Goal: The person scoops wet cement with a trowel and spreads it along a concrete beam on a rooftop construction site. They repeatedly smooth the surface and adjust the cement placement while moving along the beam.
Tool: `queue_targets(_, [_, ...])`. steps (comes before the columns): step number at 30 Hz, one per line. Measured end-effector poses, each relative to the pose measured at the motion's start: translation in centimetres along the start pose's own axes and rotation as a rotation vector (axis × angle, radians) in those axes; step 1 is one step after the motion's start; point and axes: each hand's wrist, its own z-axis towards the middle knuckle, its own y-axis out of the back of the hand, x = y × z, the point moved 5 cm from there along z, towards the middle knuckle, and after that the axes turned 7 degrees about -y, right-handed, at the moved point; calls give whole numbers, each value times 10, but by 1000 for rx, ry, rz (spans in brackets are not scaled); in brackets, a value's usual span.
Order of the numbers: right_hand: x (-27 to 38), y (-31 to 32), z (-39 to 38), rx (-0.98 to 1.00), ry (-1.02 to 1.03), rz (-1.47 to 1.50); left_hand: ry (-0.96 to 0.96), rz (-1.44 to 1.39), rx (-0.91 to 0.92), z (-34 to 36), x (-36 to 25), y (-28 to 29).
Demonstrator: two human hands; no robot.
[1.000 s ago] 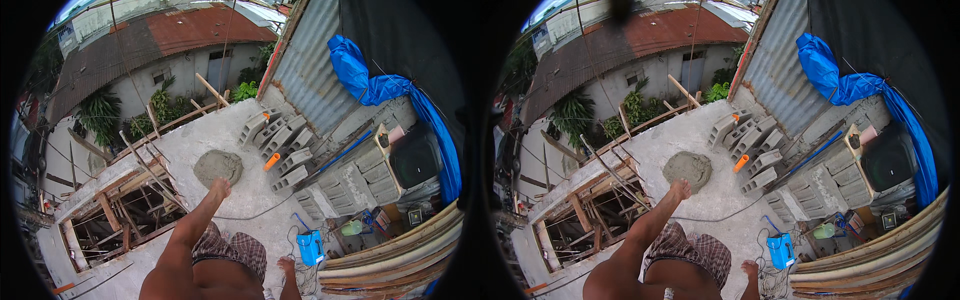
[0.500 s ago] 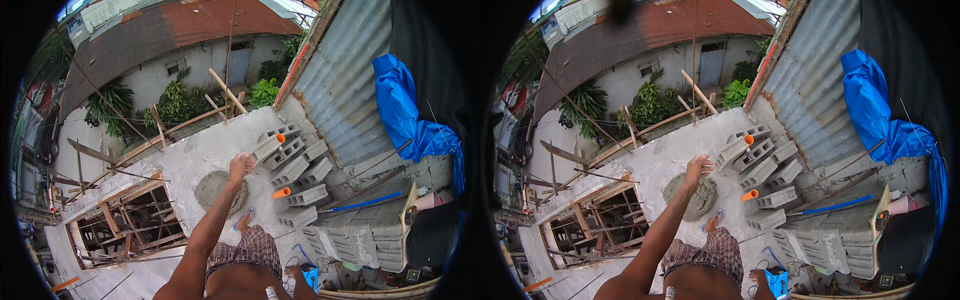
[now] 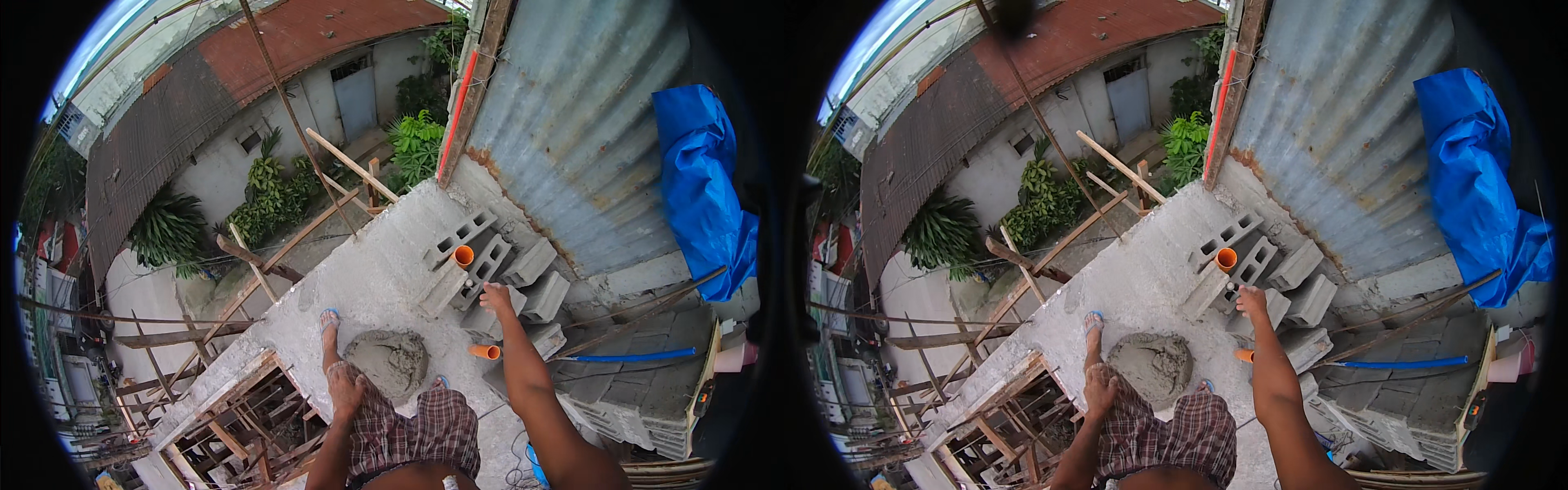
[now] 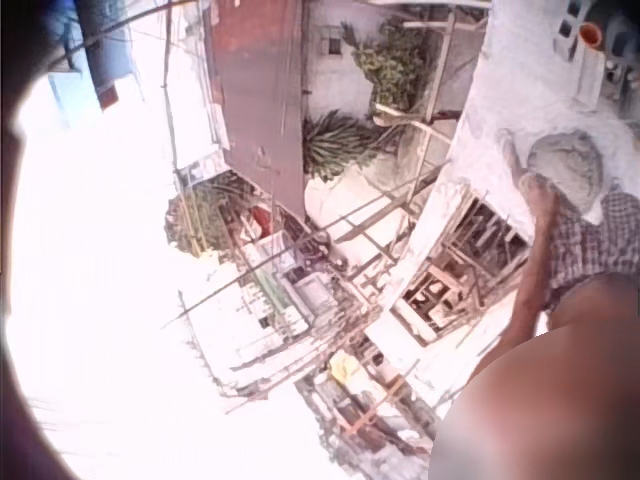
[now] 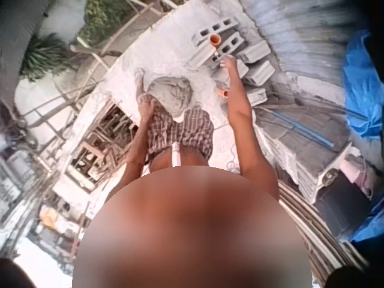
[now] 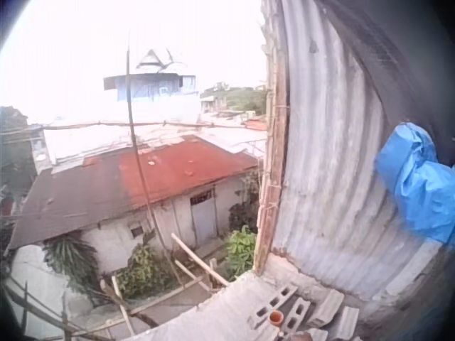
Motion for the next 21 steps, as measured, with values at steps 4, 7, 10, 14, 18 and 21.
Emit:
queue_targets(4, [-37,-26,129,-184,-358,33,-164,-369,370,167,36,-127])
queue_targets(7, [-78,-43,209,-191,-491,78,-342,-77,643,280,61,-218])
queue_targets(10, [-108,-58,268,-119,-531,234,-412,226,905,332,86,-267])
queue_targets(14, [-109,-62,290,-84,-595,111,-431,252,1021,326,98,-285])
queue_targets(18, [-73,-57,227,22,-589,45,-331,200,1053,320,105,-289])
queue_targets(21, [-83,-51,125,-172,-446,159,-151,-47,1058,330,100,-297])
